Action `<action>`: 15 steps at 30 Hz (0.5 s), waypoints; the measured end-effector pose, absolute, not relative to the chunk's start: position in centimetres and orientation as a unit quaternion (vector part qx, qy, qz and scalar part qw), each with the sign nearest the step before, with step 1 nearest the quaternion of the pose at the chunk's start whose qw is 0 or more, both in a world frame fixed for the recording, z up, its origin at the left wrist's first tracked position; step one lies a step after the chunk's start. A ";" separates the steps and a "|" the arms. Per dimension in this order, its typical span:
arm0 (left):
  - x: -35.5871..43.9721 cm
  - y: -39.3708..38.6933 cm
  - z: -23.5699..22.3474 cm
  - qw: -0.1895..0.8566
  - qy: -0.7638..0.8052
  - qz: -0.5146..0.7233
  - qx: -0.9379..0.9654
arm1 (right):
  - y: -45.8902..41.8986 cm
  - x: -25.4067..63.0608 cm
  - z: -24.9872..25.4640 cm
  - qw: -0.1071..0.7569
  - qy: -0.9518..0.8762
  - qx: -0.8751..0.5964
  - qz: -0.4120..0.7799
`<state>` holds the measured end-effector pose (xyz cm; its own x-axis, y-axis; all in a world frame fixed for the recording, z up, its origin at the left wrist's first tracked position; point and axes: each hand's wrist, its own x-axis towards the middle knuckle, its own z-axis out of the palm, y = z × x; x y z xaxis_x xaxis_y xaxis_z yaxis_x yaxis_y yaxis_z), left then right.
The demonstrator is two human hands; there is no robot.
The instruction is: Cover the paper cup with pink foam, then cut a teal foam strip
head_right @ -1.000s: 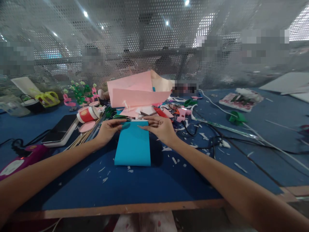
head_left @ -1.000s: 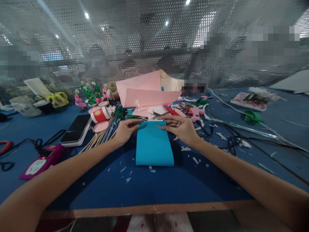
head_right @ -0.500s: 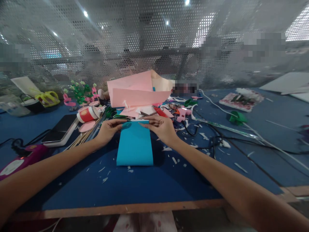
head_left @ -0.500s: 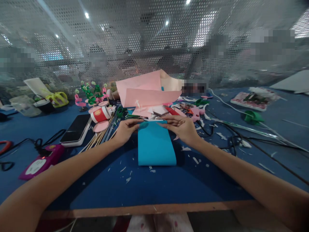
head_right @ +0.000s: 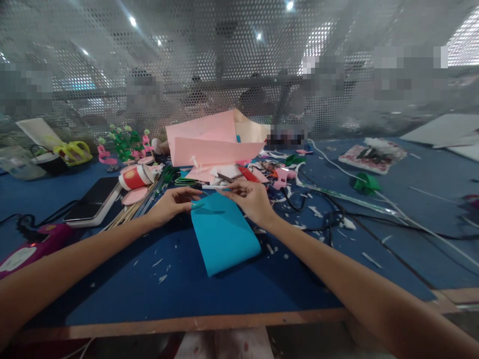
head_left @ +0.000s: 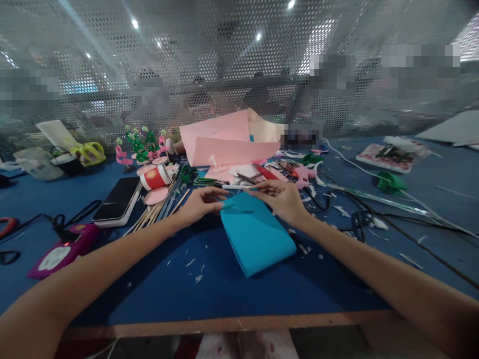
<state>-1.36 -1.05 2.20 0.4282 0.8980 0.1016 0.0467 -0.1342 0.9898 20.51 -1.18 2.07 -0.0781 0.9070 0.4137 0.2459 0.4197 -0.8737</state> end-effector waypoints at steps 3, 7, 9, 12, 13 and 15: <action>-1.5 -1.0 2.3 0.555 0.353 0.374 0.654 | -1.3 20.5 2.0 0.505 -0.674 -0.453 0.290; -1.5 -0.7 2.1 0.577 0.316 0.366 0.658 | -1.7 20.4 2.2 0.463 -0.717 -0.454 0.256; -1.4 -0.5 1.9 0.590 0.307 0.354 0.658 | -1.9 20.2 2.3 0.441 -0.739 -0.442 0.251; -1.2 -0.3 1.6 0.594 0.319 0.326 0.663 | -2.0 20.0 2.3 0.420 -0.754 -0.428 0.267; -1.2 -0.3 1.6 0.594 0.323 0.319 0.664 | -2.0 19.9 2.2 0.415 -0.754 -0.425 0.281; -1.2 -0.3 1.5 0.596 0.324 0.309 0.666 | -1.9 19.8 2.1 0.406 -0.747 -0.422 0.315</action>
<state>-1.16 -0.25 1.54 0.5992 0.8002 0.0262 0.0626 -0.0795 0.9949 19.83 -1.93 2.15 -0.3131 0.8866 0.3404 0.3745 0.4447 -0.8136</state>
